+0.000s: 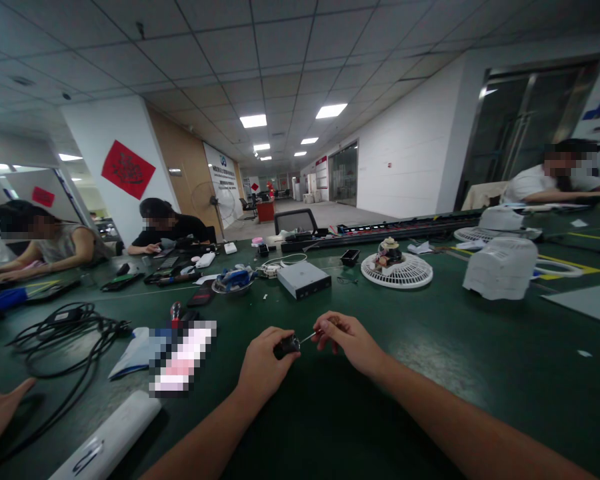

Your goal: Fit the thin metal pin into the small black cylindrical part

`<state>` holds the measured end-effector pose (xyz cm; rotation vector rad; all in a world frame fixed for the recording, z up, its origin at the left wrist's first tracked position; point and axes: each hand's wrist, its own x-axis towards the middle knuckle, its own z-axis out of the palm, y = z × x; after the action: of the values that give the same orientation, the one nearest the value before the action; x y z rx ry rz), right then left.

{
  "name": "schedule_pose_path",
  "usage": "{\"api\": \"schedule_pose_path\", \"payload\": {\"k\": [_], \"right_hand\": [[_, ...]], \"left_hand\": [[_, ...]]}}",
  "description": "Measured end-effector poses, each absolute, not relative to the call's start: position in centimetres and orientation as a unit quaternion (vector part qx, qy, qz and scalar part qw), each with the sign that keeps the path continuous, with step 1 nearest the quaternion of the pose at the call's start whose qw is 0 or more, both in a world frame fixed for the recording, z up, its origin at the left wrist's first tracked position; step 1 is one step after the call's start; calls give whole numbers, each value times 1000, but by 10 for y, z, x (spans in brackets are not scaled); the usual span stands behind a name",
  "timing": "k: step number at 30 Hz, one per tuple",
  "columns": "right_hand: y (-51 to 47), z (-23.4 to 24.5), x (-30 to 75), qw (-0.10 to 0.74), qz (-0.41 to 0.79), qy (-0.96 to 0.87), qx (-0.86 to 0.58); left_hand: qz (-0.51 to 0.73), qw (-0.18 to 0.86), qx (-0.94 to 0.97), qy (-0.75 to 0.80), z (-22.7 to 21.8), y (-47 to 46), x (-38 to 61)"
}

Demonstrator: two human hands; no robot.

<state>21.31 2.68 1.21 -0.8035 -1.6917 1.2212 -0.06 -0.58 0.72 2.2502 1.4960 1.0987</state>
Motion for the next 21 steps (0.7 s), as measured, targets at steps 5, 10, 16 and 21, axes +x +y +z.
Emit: {"api": "schedule_pose_path", "payload": {"k": [5, 10, 16, 21], "right_hand": [[23, 15, 212, 436, 444, -702, -347], [16, 17, 207, 450, 390, -716, -364], [13, 26, 219, 535, 215, -744, -339], [16, 23, 219, 352, 133, -869, -322]], "left_hand": [[356, 102, 767, 524, 3, -5, -1], [352, 97, 756, 544, 1, -1, -3], [351, 108, 738, 566, -1, 0, -6], [345, 109, 735, 574, -1, 0, -5]]}}
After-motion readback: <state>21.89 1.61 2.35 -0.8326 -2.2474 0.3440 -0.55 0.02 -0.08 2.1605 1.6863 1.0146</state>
